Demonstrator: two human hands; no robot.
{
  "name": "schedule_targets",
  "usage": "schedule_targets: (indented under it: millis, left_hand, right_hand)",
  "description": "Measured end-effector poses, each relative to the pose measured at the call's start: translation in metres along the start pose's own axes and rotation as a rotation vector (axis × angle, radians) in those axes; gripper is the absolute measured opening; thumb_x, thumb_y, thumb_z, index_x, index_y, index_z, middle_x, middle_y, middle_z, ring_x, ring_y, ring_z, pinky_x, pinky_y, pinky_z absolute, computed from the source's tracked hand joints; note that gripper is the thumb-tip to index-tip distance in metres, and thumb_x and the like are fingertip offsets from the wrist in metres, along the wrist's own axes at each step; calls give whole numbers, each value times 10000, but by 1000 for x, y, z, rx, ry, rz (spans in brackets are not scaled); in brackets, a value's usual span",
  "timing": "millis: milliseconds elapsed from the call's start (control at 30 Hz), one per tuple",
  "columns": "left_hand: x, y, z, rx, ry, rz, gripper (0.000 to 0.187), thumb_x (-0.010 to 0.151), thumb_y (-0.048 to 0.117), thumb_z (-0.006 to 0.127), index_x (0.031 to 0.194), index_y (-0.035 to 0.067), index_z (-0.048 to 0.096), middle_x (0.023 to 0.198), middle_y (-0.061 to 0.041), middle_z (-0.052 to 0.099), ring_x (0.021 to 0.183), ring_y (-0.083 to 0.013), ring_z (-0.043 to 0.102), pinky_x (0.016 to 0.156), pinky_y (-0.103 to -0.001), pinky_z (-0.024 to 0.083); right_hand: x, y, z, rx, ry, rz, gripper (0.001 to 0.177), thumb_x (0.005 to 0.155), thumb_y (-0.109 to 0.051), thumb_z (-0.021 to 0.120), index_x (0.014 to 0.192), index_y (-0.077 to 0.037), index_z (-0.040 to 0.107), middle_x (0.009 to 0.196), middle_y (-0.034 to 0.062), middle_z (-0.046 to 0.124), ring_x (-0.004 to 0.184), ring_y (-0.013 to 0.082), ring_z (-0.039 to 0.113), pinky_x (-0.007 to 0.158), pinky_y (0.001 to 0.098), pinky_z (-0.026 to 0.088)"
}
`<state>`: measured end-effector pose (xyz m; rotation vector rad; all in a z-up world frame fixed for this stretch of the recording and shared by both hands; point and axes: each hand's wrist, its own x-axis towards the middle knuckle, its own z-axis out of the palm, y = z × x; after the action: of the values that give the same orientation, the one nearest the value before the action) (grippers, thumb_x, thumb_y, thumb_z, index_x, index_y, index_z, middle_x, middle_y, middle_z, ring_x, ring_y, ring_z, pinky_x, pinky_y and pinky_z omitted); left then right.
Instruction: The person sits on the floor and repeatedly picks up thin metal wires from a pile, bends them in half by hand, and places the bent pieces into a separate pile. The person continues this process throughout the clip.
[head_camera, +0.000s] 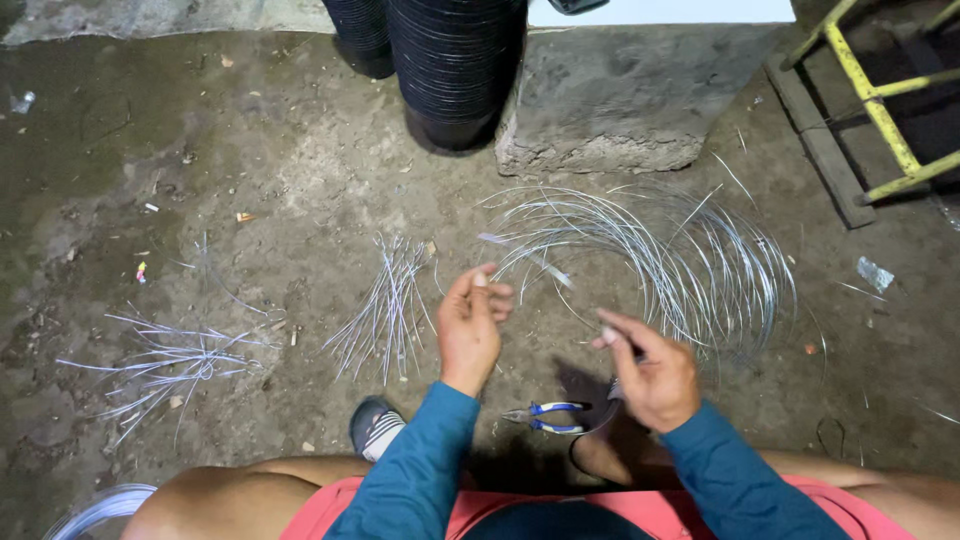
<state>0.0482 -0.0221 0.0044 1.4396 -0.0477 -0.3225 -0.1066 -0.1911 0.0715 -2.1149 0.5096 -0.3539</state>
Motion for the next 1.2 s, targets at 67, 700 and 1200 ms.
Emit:
schedule_targets:
  millis: [67, 700, 1200]
  left_hand:
    - [-4, 5, 9, -120, -78, -36, 376, 1078, 259, 447, 1294, 2, 617, 1071, -90, 758, 914, -164, 732, 809, -283, 584]
    - [-16, 4, 22, -460, 27, -236, 344, 991, 230, 687, 1247, 7, 738, 828, -3, 615, 557, -21, 432, 477, -195, 335]
    - [-65, 67, 42, 250, -130, 280, 191, 960, 129, 716, 1108, 25, 780, 705, -23, 547, 640, -83, 459, 557, -272, 389]
  right_hand:
    - [-3, -6, 7, 8, -24, -92, 290, 955, -98, 634, 1233, -74, 716, 892, 44, 798, 686, 62, 701, 623, 235, 552]
    - [-28, 66, 77, 610, -880, 525, 241, 1018, -163, 576, 1203, -62, 692, 711, 36, 649, 508, 70, 469, 472, 215, 381]
    - [22, -46, 10, 182, 214, -190, 285, 888, -22, 771, 1171, -19, 732, 1008, 84, 763, 890, 125, 706, 811, 250, 561]
